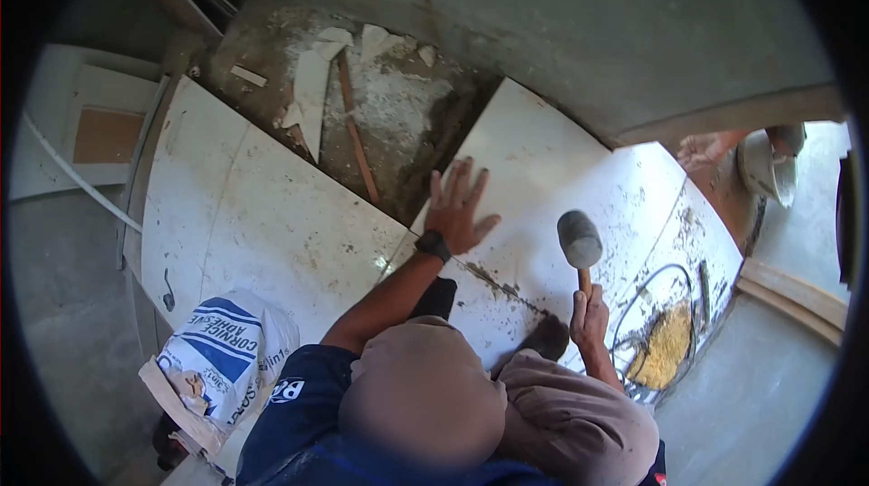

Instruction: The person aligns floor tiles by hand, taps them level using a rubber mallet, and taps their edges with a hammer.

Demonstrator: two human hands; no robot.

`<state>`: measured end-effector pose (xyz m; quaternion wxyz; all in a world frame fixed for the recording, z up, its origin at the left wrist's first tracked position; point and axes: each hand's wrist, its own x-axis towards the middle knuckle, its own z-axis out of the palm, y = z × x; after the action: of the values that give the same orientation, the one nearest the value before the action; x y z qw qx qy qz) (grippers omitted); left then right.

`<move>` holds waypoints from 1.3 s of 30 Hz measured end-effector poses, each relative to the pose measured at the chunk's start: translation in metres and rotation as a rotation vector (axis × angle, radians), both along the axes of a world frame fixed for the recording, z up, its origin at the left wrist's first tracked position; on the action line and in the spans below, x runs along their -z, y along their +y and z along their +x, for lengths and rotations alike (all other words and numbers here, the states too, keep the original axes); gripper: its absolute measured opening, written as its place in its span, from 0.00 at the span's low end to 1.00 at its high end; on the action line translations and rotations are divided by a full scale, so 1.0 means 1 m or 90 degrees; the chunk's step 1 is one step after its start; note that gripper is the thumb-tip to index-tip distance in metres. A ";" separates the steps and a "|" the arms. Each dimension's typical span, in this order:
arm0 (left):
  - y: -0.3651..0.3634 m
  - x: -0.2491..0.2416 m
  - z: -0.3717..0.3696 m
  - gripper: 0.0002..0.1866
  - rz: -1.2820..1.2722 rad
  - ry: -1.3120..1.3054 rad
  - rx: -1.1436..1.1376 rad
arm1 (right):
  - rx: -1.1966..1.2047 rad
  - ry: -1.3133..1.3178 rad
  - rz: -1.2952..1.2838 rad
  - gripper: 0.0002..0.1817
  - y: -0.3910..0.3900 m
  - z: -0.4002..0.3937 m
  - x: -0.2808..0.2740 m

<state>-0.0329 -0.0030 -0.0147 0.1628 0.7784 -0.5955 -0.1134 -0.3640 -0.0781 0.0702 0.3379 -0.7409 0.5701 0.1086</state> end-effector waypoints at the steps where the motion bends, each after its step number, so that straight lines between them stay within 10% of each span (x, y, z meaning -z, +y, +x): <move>1: -0.003 0.002 0.004 0.48 -0.012 -0.029 -0.031 | -0.002 -0.138 -0.053 0.17 -0.001 0.003 -0.003; 10: 0.012 -0.008 0.007 0.46 0.007 -0.033 -0.153 | -0.070 -0.256 -0.095 0.21 -0.010 0.043 -0.008; 14: 0.007 -0.006 0.010 0.47 0.028 -0.060 -0.145 | -0.166 -0.017 0.013 0.21 -0.025 0.062 -0.005; 18: 0.012 0.000 0.008 0.49 0.001 -0.052 -0.163 | -0.158 -0.310 -0.081 0.19 -0.016 0.059 0.006; 20: 0.008 0.001 0.010 0.49 0.012 -0.032 -0.170 | -0.212 -0.013 0.003 0.18 -0.023 0.071 0.000; 24: 0.009 -0.001 0.010 0.50 0.007 -0.024 -0.178 | -0.188 -0.355 -0.105 0.17 -0.018 0.058 0.007; 26: 0.011 -0.005 0.005 0.51 -0.005 -0.053 -0.197 | -0.217 -0.260 -0.067 0.18 -0.023 0.057 0.016; 27: 0.011 -0.006 0.000 0.51 0.015 -0.047 -0.172 | -0.246 -0.087 -0.057 0.18 -0.029 0.067 0.011; 34: 0.018 -0.015 -0.055 0.52 0.093 0.059 0.109 | -0.191 -0.346 -0.143 0.20 -0.049 0.080 0.023; 35: 0.015 -0.015 -0.056 0.51 0.090 0.040 0.147 | -0.282 -0.150 -0.122 0.22 -0.065 0.080 0.025; 39: 0.002 -0.005 -0.060 0.49 0.041 0.051 0.329 | -0.177 -0.386 -0.132 0.23 -0.065 0.104 0.007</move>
<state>-0.0932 -0.0012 -0.0100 0.1270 0.6004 -0.7637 -0.2006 -0.2604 -0.1435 0.0631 0.3971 -0.8402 0.3456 -0.1298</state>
